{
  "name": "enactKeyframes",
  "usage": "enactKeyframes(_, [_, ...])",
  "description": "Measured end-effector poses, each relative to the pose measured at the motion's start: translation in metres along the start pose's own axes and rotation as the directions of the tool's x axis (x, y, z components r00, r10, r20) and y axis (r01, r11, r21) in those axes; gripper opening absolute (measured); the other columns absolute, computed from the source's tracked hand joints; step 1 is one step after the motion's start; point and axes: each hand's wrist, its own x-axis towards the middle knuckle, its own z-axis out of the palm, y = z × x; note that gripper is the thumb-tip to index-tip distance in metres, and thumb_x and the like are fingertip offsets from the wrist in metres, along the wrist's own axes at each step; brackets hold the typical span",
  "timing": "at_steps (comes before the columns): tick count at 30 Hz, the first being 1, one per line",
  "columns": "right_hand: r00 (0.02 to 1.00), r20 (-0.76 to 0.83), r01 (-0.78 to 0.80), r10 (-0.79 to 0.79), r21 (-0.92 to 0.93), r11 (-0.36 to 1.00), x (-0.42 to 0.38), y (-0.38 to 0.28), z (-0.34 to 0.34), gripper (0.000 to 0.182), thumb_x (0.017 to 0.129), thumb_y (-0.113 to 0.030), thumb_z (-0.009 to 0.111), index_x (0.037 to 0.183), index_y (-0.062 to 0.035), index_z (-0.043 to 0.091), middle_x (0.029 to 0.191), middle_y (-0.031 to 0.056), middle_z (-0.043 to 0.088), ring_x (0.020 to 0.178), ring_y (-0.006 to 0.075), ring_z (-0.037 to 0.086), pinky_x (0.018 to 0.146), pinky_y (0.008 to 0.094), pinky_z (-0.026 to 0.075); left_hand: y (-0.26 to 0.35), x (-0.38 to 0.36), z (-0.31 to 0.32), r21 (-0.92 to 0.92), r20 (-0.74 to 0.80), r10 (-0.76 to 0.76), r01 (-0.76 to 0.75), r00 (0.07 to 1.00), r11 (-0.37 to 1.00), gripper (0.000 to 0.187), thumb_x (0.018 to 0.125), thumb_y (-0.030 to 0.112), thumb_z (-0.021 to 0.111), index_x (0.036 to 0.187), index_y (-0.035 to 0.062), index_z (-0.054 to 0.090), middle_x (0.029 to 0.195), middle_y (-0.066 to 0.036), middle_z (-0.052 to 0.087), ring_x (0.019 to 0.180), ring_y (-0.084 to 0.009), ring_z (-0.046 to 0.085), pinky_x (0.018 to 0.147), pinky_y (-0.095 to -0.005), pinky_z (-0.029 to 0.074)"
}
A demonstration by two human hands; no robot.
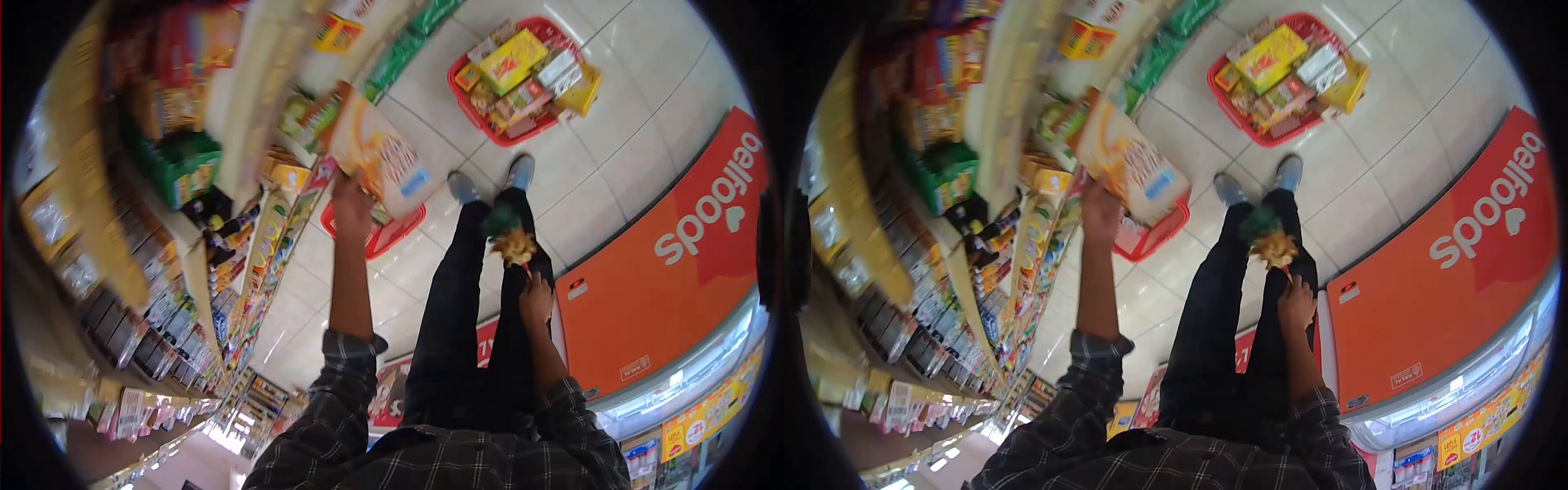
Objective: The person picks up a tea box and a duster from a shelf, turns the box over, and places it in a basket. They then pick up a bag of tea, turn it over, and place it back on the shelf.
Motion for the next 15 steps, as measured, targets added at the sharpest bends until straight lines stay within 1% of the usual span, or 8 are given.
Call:
enactKeyframes(1, [0.997, -0.045, 0.052, -0.055, -0.074, 0.996, 0.003, -0.007, 0.001, 0.028, 0.092, -0.033, 0.057, 0.108, -0.0095, 0.056, 0.096, 0.0137, 0.060, 0.089, 0.0358, 0.060, 0.073, 0.0482, 0.046, -0.003, 0.026, -0.012, 0.024, 0.043, 0.088, -0.089, 0.995, 0.996, 0.051, 0.091, 0.011, 0.060, 0.139, 0.0066, 0.042, 0.131, -0.007, 0.055, 0.119, -0.0197, 0.054, 0.096, -0.0386, 0.048])
enactKeyframes(2, [0.990, -0.085, 0.103, -0.116, -0.146, 0.984, 0.007, -0.017, -0.002, 0.030, 0.091, -0.034, 0.058, 0.109, -0.0098, 0.055, 0.099, 0.0136, 0.058, 0.093, 0.0345, 0.059, 0.075, 0.0482, 0.045, 0.000, 0.048, -0.020, -0.027, 0.048, 0.101, -0.100, 0.994, 0.995, 0.051, 0.090, 0.012, 0.062, 0.138, 0.0075, 0.043, 0.128, -0.006, 0.057, 0.116, -0.0192, 0.056, 0.095, -0.0384, 0.048])
enactKeyframes(3, [0.997, -0.017, 0.069, -0.072, -0.142, 0.987, 0.014, -0.029, -0.010, 0.031, 0.090, -0.035, 0.059, 0.108, -0.0094, 0.056, 0.106, 0.0134, 0.054, 0.106, 0.0322, 0.054, 0.084, 0.0490, 0.041, 0.007, 0.067, -0.021, -0.025, 0.025, 0.133, -0.133, 0.991, 0.991, 0.049, 0.090, 0.014, 0.063, 0.136, 0.0068, 0.045, 0.126, -0.005, 0.058, 0.114, -0.0197, 0.057, 0.096, -0.0387, 0.047])
enactKeyframes(4, [0.997, 0.033, 0.067, -0.063, -0.142, 0.988, 0.022, -0.036, -0.015, 0.036, 0.088, -0.037, 0.062, 0.109, -0.0080, 0.056, 0.106, 0.0129, 0.054, 0.107, 0.0316, 0.053, 0.085, 0.0478, 0.041, 0.011, 0.089, -0.037, 0.001, -0.026, 0.162, -0.162, 0.986, 0.987, 0.049, 0.090, 0.015, 0.063, 0.135, 0.0059, 0.046, 0.128, -0.006, 0.058, 0.117, -0.0208, 0.056, 0.100, -0.0406, 0.044])
enactKeyframes(5, [0.996, 0.061, 0.069, -0.060, -0.157, 0.985, 0.032, -0.037, -0.011, 0.037, 0.087, -0.037, 0.063, 0.109, -0.0083, 0.056, 0.106, 0.0127, 0.054, 0.107, 0.0313, 0.052, 0.086, 0.0472, 0.040, 0.020, 0.103, -0.032, -0.027, -0.002, 0.175, -0.175, 0.984, 0.984, 0.047, 0.090, 0.016, 0.062, 0.134, 0.0065, 0.047, 0.130, -0.007, 0.058, 0.120, -0.0220, 0.054, 0.102, -0.0434, 0.042])
enactKeyframes(8, [0.989, 0.146, 0.061, -0.034, -0.185, 0.981, 0.045, -0.032, 0.001, 0.036, 0.085, -0.035, 0.064, 0.109, -0.0078, 0.058, 0.108, 0.0122, 0.054, 0.109, 0.0301, 0.052, 0.087, 0.0459, 0.039, 0.050, 0.145, -0.037, 0.092, -0.093, 0.284, -0.276, 0.954, 0.957, 0.046, 0.092, 0.017, 0.060, 0.134, 0.0043, 0.047, 0.131, -0.008, 0.058, 0.120, -0.0225, 0.055, 0.103, -0.0435, 0.041])
enactKeyframes(11, [0.990, 0.140, 0.035, -0.012, -0.162, 0.986, 0.043, -0.017, 0.007, 0.033, 0.085, -0.032, 0.064, 0.106, -0.0073, 0.060, 0.107, 0.0126, 0.055, 0.108, 0.0301, 0.052, 0.087, 0.0460, 0.040, 0.088, 0.190, -0.053, 0.182, -0.036, 0.391, -0.379, 0.920, 0.908, 0.043, 0.094, 0.017, 0.058, 0.132, -0.0008, 0.047, 0.129, -0.012, 0.058, 0.118, -0.0242, 0.056, 0.103, -0.0423, 0.042])
enactKeyframes(15, [0.993, 0.120, -0.007, 0.024, -0.142, 0.990, 0.051, -0.010, 0.008, 0.031, 0.084, -0.031, 0.063, 0.104, -0.0075, 0.060, 0.105, 0.0126, 0.056, 0.106, 0.0305, 0.053, 0.087, 0.0467, 0.040, 0.126, 0.251, -0.052, 0.188, -0.101, 0.499, -0.476, 0.860, 0.859, 0.040, 0.094, 0.011, 0.056, 0.130, -0.0034, 0.048, 0.125, -0.014, 0.059, 0.113, -0.0250, 0.059, 0.100, -0.0391, 0.045])
